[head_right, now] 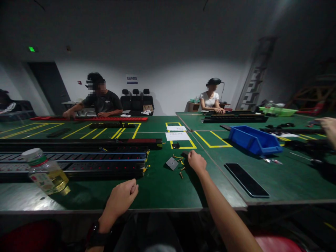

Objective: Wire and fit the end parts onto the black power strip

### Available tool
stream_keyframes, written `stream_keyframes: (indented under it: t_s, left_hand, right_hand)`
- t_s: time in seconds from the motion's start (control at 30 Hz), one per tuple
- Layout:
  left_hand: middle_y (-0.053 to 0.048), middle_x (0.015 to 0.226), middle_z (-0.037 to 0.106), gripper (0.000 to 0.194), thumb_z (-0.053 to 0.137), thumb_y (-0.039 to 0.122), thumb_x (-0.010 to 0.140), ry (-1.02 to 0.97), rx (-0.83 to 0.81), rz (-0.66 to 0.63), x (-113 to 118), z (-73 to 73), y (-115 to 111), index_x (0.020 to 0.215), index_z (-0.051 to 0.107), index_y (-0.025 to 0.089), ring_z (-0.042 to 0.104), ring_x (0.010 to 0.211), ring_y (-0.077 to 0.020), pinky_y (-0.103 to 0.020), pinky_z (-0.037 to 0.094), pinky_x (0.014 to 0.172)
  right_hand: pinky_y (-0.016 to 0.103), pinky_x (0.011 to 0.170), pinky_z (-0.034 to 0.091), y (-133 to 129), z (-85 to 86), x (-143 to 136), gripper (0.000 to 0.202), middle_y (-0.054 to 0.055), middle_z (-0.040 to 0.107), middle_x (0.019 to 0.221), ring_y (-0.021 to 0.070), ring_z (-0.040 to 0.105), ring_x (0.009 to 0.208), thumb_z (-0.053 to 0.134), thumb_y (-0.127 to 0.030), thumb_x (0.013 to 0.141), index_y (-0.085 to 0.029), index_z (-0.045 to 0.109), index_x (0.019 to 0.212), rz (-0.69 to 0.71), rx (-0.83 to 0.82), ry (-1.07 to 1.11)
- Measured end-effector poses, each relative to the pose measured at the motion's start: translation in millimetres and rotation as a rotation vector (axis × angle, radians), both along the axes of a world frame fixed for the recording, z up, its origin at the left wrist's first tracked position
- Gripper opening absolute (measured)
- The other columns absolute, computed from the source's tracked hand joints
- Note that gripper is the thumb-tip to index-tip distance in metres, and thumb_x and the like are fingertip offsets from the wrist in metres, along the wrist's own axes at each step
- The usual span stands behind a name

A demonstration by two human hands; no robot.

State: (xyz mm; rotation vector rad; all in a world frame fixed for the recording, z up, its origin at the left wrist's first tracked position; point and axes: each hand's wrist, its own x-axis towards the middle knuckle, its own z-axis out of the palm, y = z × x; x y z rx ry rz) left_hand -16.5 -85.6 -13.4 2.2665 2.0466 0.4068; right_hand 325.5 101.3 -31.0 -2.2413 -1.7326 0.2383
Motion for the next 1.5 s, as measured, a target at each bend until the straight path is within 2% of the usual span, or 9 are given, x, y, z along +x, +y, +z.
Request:
stream_keyframes:
  t_s: [0.4, 0.7, 1.17, 1.5]
  left_hand:
    - [0.001, 0.075, 0.063, 0.026, 0.047, 0.023, 0.102, 0.0, -0.02, 0.002, 0.8, 3.8, -1.5, 0.076, 0.047, 0.022, 0.059, 0.068, -0.0153, -0.033, 0.021, 0.063]
    - [0.002, 0.074, 0.062, 0.026, 0.046, 0.023, 0.102, 0.001, 0.0, 0.005, -0.7, -2.0, 1.3, 0.076, 0.047, 0.022, 0.058, 0.067, -0.015, -0.033, 0.022, 0.063]
    - [0.001, 0.078, 0.064, 0.025, 0.042, 0.023, 0.103, 0.036, -0.032, 0.014, 1.0, 3.3, 0.6, 0.079, 0.048, 0.023, 0.059, 0.07, -0.0161, -0.034, 0.023, 0.064]
    - [0.0, 0.076, 0.063, 0.027, 0.042, 0.029, 0.104, 0.058, -0.067, 0.022, 0.5, 7.5, 2.4, 0.078, 0.047, 0.023, 0.059, 0.07, -0.0172, -0.032, 0.022, 0.063]
  right_hand:
    - [0.043, 0.087, 0.053, -0.7, -1.3, -0.3, 0.048, 0.02, 0.074, 0.121, 0.0372, 0.071, 0.112, 0.031, -0.04, 0.105, -0.025, 0.068, 0.132, 0.009, 0.002, 0.007]
    - [0.043, 0.087, 0.053, 0.1, 0.0, -0.7, 0.047, 0.019, 0.074, 0.121, 0.0364, 0.072, 0.112, 0.032, -0.04, 0.105, -0.024, 0.069, 0.129, 0.017, 0.0, 0.011]
    - [0.042, 0.087, 0.052, -5.0, 4.8, -3.2, 0.045, 0.017, 0.075, 0.121, 0.0356, 0.072, 0.112, 0.032, -0.039, 0.106, -0.027, 0.07, 0.126, 0.016, 0.006, -0.001]
    - [0.038, 0.091, 0.05, -10.0, 14.7, -4.4, 0.046, 0.02, 0.072, 0.124, 0.0322, 0.07, 0.112, 0.032, -0.04, 0.107, -0.019, 0.064, 0.133, 0.024, -0.017, 0.015]
